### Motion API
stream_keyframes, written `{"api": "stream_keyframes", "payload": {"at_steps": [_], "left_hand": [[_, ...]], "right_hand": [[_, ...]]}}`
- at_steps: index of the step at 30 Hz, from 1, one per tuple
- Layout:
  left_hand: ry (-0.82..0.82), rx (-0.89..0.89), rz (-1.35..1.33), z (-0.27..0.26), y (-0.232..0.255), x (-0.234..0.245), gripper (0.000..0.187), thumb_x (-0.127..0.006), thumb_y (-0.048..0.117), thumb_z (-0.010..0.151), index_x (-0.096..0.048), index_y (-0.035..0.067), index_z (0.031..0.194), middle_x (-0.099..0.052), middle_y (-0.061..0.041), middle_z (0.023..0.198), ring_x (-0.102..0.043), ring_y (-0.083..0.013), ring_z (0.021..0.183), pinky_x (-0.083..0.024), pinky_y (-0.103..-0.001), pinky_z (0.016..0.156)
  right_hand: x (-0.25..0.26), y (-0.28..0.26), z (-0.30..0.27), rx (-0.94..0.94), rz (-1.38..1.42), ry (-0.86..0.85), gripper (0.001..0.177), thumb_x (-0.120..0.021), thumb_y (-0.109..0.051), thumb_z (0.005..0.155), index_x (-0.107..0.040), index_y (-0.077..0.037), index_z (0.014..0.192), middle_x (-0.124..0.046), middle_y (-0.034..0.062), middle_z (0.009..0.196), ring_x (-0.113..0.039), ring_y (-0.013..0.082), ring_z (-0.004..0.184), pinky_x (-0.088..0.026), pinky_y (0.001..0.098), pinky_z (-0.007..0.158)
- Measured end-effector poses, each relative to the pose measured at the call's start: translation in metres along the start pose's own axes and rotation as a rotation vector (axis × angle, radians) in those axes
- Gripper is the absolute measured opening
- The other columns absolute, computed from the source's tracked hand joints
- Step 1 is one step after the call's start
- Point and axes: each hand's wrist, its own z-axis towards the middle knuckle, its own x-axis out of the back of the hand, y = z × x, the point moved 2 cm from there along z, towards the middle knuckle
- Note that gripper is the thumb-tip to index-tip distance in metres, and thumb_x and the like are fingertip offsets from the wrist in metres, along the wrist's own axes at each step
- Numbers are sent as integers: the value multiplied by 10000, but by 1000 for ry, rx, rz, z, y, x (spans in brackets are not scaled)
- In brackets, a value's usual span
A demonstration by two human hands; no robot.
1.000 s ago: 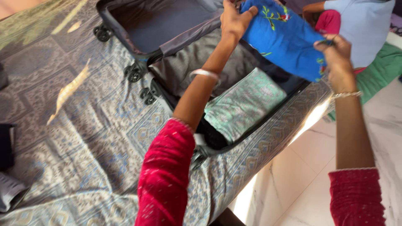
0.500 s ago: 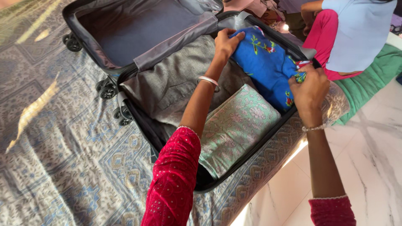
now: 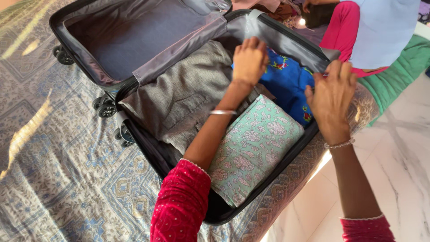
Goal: The person folds several garments on a bed, including a light green patterned cloth, a blue floral dress, and a dark blue patterned cloth. Each item is smoothed, folded into a compact rectangle, and placed into an open suitcase.
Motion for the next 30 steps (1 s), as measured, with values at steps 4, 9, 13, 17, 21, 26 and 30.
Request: {"api": "stream_keyframes", "payload": {"at_steps": [4,9,13,17,21,26,30], "left_hand": [[-332,41,131,-21,39,-17,732,-558,689,879,-516,202,1425,-341,-220,1543,-203,-487,1456,-205,-672,1175],[-609,157,155,-18,13,-38,1069,-518,889,746,-261,325,1617,-35,-213,1701,13,-589,1511,-81,-751,1157],[-658,146,153,-15,0,-45,1109,-535,921,711,-212,371,1618,21,-200,1706,40,-589,1507,-66,-734,1164],[-641,136,164,-20,-2,-53,1116,-535,930,699,-216,375,1614,38,-187,1709,53,-569,1511,-50,-733,1168],[-544,121,138,-27,-3,-56,1001,-517,874,755,-292,385,1598,-28,-153,1712,17,-525,1534,-46,-708,1193],[-358,74,110,-39,-12,-32,733,-436,712,911,-442,315,1527,-267,-119,1673,-192,-383,1547,-113,-694,1205],[-351,-68,242,-82,-38,47,737,-427,682,987,-464,197,1541,-454,-173,1571,-325,-355,1528,-206,-643,1219]], "right_hand": [[-28,7,3,-61,82,-245,588,-871,-438,778,-724,7,1132,-650,258,1181,-645,430,1097,-564,518,850],[-59,29,17,76,113,-732,802,-883,-643,651,-728,35,1050,-682,285,1172,-668,433,1125,-548,460,995],[-81,38,32,109,116,-981,759,-876,-569,646,-717,15,1103,-685,252,1217,-662,406,1171,-543,447,1014],[-110,34,25,101,99,-911,688,-856,-511,679,-720,-1,1121,-690,241,1236,-663,401,1185,-544,450,1014],[-130,35,15,86,106,-845,621,-836,-453,711,-722,-18,1138,-695,230,1255,-665,396,1199,-545,454,1014],[-128,38,20,49,100,-856,540,-811,-381,751,-726,-38,1160,-701,217,1279,-666,390,1216,-547,458,1014],[-109,31,18,27,89,-872,480,-791,-323,783,-728,-55,1177,-705,206,1298,-668,386,1230,-548,462,1014]]}}
